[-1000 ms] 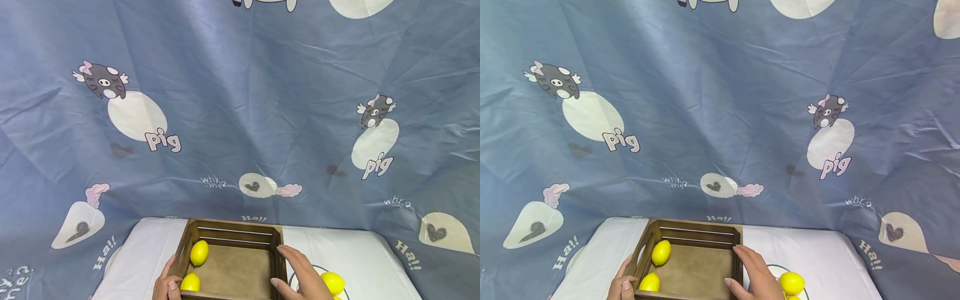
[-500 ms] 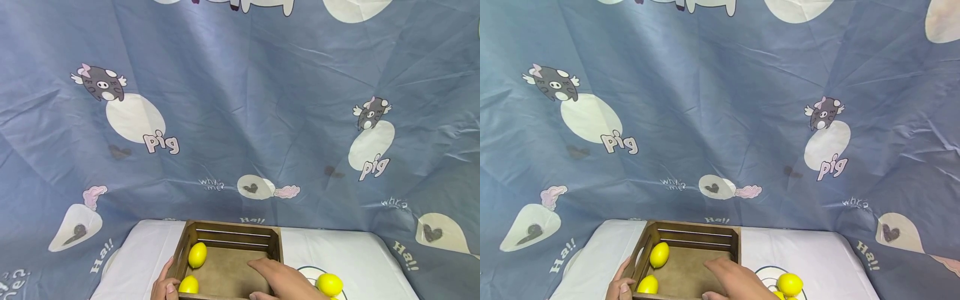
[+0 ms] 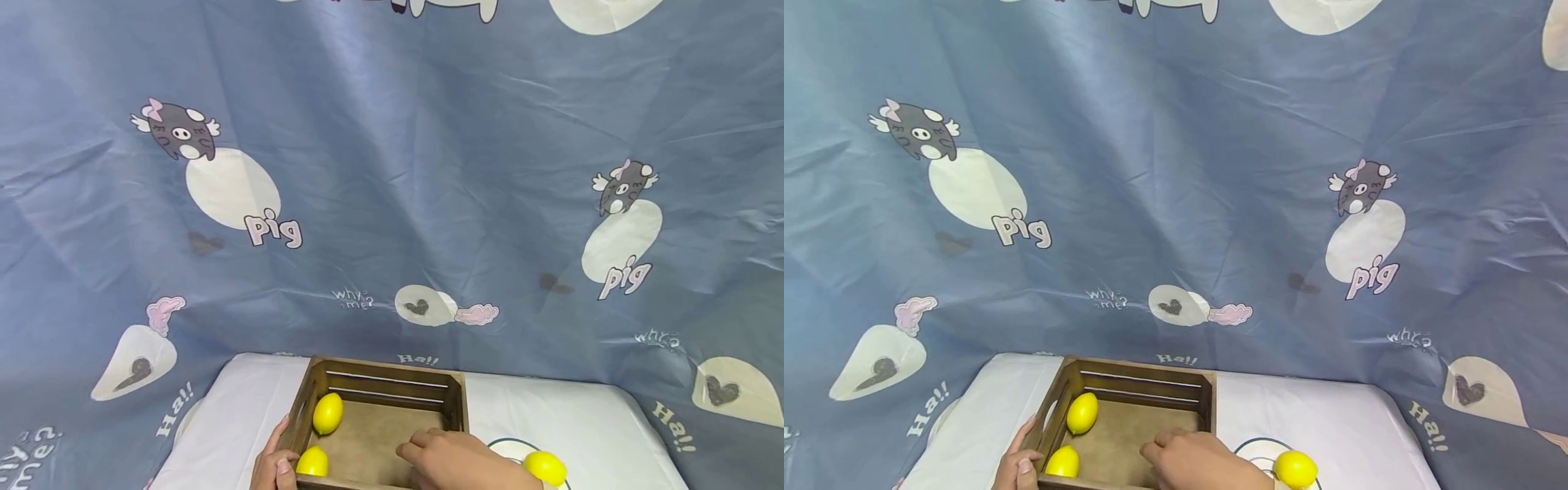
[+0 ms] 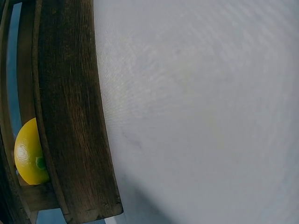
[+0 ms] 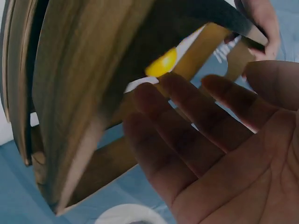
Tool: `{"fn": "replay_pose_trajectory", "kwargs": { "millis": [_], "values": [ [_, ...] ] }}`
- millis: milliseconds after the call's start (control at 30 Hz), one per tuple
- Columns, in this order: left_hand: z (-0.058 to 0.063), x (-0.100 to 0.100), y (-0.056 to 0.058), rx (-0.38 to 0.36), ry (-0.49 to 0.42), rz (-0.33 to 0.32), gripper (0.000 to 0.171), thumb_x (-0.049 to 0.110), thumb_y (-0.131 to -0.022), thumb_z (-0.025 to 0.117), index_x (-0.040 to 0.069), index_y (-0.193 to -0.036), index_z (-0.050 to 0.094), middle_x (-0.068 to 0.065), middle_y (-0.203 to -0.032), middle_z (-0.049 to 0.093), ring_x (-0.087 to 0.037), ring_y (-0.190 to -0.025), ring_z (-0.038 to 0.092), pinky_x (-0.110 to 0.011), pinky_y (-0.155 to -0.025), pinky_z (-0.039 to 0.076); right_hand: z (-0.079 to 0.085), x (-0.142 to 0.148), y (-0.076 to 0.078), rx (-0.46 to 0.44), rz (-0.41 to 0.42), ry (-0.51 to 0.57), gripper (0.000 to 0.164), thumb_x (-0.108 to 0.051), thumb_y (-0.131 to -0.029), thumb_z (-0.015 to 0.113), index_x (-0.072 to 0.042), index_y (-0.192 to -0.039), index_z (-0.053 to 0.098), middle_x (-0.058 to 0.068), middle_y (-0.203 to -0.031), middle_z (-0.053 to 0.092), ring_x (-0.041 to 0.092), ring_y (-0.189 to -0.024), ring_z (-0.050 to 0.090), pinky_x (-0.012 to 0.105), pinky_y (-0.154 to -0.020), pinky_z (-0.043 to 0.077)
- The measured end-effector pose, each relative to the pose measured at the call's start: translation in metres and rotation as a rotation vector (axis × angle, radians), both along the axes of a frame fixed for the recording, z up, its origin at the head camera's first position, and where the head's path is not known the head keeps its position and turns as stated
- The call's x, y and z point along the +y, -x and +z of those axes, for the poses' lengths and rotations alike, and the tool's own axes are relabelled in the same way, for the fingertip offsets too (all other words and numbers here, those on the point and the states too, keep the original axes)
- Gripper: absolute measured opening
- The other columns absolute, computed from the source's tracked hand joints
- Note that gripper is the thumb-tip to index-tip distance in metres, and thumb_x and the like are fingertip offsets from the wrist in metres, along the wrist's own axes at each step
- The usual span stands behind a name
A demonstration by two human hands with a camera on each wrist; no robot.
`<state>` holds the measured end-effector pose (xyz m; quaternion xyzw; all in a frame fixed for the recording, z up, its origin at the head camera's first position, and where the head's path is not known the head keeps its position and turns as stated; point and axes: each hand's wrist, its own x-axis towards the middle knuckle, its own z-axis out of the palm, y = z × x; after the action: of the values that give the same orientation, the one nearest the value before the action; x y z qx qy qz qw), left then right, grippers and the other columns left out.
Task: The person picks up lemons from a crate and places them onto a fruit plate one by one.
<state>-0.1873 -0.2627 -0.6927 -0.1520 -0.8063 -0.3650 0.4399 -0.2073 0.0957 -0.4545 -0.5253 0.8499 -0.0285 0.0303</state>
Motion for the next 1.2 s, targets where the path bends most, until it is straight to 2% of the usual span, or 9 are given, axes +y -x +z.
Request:
{"fn": "replay_pose_trajectory", "kwargs": {
  "millis": [133,233,333,533,667,867,1033,1100,1200],
  "values": [
    [-0.006,-0.003,0.003,-0.026,0.01,-0.002,0.061,0.027,-0.111,0.028,0.016,-0.068,0.07,-0.007,-0.15,0.057,-0.015,-0.081,0.07,-0.023,-0.057,0.046,0.006,-0.005,0.001,0.028,0.016,-0.048,0.03,-0.025,-0.089,0.08,-0.026,-0.117,0.069,-0.018,-0.089,0.059,0.001,-0.074,0.049,0.019,-0.056,0.041],
    [0.002,-0.004,-0.001,-0.039,0.009,-0.022,0.057,0.021,-0.11,0.032,0.014,-0.069,0.071,-0.008,-0.151,0.056,-0.016,-0.086,0.071,-0.024,-0.06,0.047,0.009,-0.01,0.004,0.129,0.059,-0.025,0.023,-0.026,-0.09,0.078,-0.024,-0.111,0.068,-0.016,-0.083,0.055,0.002,-0.071,0.048,0.019,-0.057,0.041],
    [0.009,-0.003,-0.001,-0.03,0.011,-0.036,0.062,0.028,-0.112,0.028,0.013,-0.069,0.071,-0.013,-0.148,0.058,-0.012,-0.081,0.069,-0.024,-0.058,0.045,0.012,-0.017,0.011,0.172,0.071,-0.025,0.036,-0.036,-0.091,0.08,-0.022,-0.122,0.067,-0.013,-0.097,0.063,0.004,-0.082,0.058,0.02,-0.066,0.048],
    [0.02,0.001,-0.004,-0.017,0.007,-0.014,0.07,0.039,-0.113,0.023,0.014,-0.067,0.07,-0.011,-0.145,0.061,-0.014,-0.078,0.069,-0.025,-0.054,0.044,0.007,-0.041,0.038,0.087,0.005,-0.045,0.082,-0.062,-0.086,0.078,-0.022,-0.151,0.051,-0.004,-0.136,0.061,0.014,-0.115,0.061,0.028,-0.083,0.054],
    [0.029,0.005,-0.006,-0.031,0.018,-0.01,0.064,0.029,-0.112,0.028,0.014,-0.066,0.07,-0.01,-0.144,0.062,-0.013,-0.087,0.07,-0.024,-0.059,0.048,-0.002,-0.054,0.052,0.129,0.013,-0.016,0.084,-0.064,-0.085,0.078,-0.022,-0.152,0.051,-0.004,-0.136,0.06,0.014,-0.113,0.061,0.028,-0.086,0.054],
    [0.047,0.014,-0.012,-0.01,0.043,0.01,0.071,0.035,-0.112,0.023,0.011,-0.063,0.068,-0.03,-0.125,0.066,-0.015,-0.08,0.07,-0.024,-0.055,0.047,-0.012,-0.075,0.059,0.171,0.051,-0.007,0.076,-0.063,-0.086,0.078,-0.022,-0.146,0.057,-0.007,-0.128,0.063,0.009,-0.106,0.061,0.024,-0.084,0.052],
    [0.034,0.006,-0.011,-0.014,0.041,0.0,0.073,0.042,-0.112,0.021,0.012,-0.067,0.071,-0.016,-0.139,0.064,-0.013,-0.086,0.07,-0.023,-0.06,0.049,-0.024,-0.092,0.061,0.155,0.044,-0.024,0.076,-0.064,-0.086,0.078,-0.022,-0.146,0.057,-0.006,-0.132,0.062,0.01,-0.112,0.06,0.023,-0.086,0.052],
    [0.022,-0.001,-0.009,-0.014,0.046,-0.003,0.062,0.03,-0.112,0.028,0.015,-0.069,0.071,-0.009,-0.145,0.061,-0.009,-0.091,0.069,-0.022,-0.064,0.049,-0.031,-0.1,0.063,0.142,0.038,-0.021,0.078,-0.064,-0.086,0.077,-0.022,-0.147,0.056,-0.004,-0.135,0.061,0.012,-0.116,0.059,0.024,-0.089,0.052],
    [0.017,-0.002,-0.006,-0.008,0.033,0.007,0.071,0.042,-0.112,0.021,0.016,-0.067,0.069,-0.015,-0.14,0.063,-0.009,-0.085,0.068,-0.022,-0.06,0.047,-0.043,-0.111,0.068,0.111,0.002,-0.022,0.08,-0.064,-0.086,0.077,-0.022,-0.149,0.054,-0.004,-0.14,0.058,0.013,-0.121,0.057,0.027,-0.093,0.051]
  ]
}}
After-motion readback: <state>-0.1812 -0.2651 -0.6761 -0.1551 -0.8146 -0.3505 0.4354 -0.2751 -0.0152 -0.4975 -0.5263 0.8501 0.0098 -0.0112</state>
